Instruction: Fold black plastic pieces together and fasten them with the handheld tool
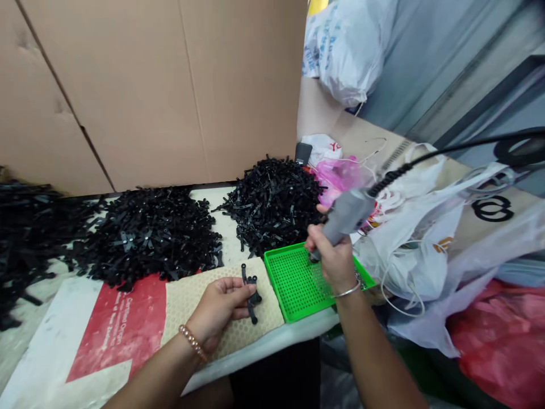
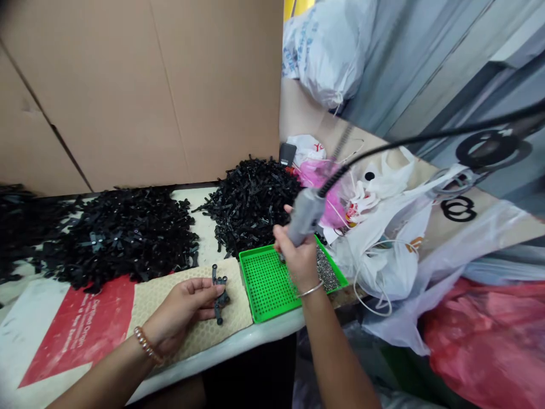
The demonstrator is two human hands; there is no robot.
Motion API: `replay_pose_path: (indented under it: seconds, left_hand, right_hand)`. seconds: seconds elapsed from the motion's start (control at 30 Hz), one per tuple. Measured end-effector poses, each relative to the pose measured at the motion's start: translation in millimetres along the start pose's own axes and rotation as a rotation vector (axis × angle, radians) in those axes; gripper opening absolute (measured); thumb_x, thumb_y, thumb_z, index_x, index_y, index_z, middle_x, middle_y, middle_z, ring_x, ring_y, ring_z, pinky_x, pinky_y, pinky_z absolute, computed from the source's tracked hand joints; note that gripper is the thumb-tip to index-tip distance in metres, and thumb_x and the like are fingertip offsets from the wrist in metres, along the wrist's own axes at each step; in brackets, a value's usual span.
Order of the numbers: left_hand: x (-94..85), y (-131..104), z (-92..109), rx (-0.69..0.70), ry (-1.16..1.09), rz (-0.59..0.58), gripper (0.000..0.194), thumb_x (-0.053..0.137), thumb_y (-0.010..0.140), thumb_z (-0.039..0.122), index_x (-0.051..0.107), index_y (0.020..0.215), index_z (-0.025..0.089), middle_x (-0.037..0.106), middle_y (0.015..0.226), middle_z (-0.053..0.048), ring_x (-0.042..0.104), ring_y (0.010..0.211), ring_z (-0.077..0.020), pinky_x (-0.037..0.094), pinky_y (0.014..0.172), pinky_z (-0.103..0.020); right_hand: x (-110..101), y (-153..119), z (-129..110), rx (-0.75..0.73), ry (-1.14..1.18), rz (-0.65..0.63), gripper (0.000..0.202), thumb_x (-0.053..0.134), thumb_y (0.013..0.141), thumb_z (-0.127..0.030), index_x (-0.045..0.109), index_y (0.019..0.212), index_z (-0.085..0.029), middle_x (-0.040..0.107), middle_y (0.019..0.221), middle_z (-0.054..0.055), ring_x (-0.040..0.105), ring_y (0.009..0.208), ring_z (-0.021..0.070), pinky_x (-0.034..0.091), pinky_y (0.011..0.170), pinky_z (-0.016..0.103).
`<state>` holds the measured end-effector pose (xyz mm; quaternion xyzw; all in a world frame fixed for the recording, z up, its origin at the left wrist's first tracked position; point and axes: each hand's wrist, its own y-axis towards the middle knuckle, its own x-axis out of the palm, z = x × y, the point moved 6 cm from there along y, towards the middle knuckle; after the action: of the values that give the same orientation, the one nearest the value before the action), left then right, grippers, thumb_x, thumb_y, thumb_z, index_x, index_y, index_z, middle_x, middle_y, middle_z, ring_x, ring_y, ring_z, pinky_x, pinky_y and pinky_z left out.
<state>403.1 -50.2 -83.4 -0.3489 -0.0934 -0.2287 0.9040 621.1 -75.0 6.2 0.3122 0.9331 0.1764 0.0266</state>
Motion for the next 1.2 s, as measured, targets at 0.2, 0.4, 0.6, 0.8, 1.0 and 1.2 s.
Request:
replay_pose_path:
  seconds: [0.2, 0.4, 0.6, 0.8, 1.0, 1.2]
  left_hand:
    - [0.9, 1, -1, -0.001, 0.008, 0.011, 0.031, 0.085, 0.055, 0.028, 0.063, 0.07, 0.012, 0.066, 0.068, -0.005, 0.062, 0.061, -0.0136, 0.051, 0.056, -0.023]
    - [-0.5, 2, -2, -0.002, 0.026, 0.007, 0.035, 0.085, 0.053, 0.032, 0.063, 0.071, 0.011, 0.064, 0.068, -0.004, 0.06, 0.06, -0.0127, 0.051, 0.057, -0.024]
    - [0.7, 2, -2, -0.008, 0.024, 0.006, 0.034, 0.085, 0.054, 0.031, 0.064, 0.072, 0.011, 0.066, 0.069, -0.005, 0.06, 0.06, -0.013, 0.052, 0.056, -0.024]
    - [1.1, 1, -1, -0.029, 0.02, 0.008, 0.033, 0.085, 0.054, 0.03, 0.064, 0.072, 0.011, 0.068, 0.071, -0.006, 0.061, 0.06, -0.0131, 0.051, 0.055, -0.023]
    - [0.1, 2, -3, -0.013, 0.021, 0.007, 0.034, 0.085, 0.054, 0.031, 0.065, 0.074, 0.011, 0.068, 0.072, -0.006, 0.061, 0.061, -0.0133, 0.051, 0.054, -0.023]
    - [0.1, 2, -3, 0.0, 0.011, -0.009, 0.034, 0.085, 0.054, 0.031, 0.064, 0.072, 0.011, 0.066, 0.069, -0.005, 0.062, 0.063, -0.014, 0.052, 0.056, -0.023]
  right_hand:
    - [-35, -7, 32, 0.012, 0.039, 0.164, 0.026, 0.067, 0.078, -0.038, 0.057, 0.095, -0.022, 0.04, 0.047, -0.009, 0.038, 0.04, 0.0091, 0.038, 0.044, 0.023]
    - [-37, -8, 36, 0.006, 0.078, 0.183, 0.024, 0.068, 0.078, -0.037, 0.058, 0.093, -0.022, 0.042, 0.048, -0.009, 0.04, 0.041, 0.0091, 0.038, 0.044, 0.023]
    - [-40, -5, 40, -0.005, 0.063, 0.186, 0.025, 0.069, 0.078, -0.037, 0.057, 0.094, -0.021, 0.043, 0.048, -0.009, 0.041, 0.042, 0.0098, 0.039, 0.045, 0.023]
    - [-41, -5, 40, 0.012, 0.047, 0.202, 0.026, 0.068, 0.077, -0.038, 0.057, 0.094, -0.022, 0.042, 0.048, -0.009, 0.041, 0.042, 0.0097, 0.04, 0.046, 0.024]
    - [-39, -6, 39, 0.006, 0.065, 0.202, 0.024, 0.068, 0.077, -0.036, 0.058, 0.094, -0.022, 0.043, 0.049, -0.009, 0.041, 0.042, 0.0096, 0.039, 0.045, 0.023]
    - [-39, -8, 26, -0.032, 0.017, 0.162, 0.026, 0.069, 0.079, -0.032, 0.059, 0.1, -0.022, 0.048, 0.055, -0.007, 0.046, 0.047, 0.0112, 0.043, 0.051, 0.026]
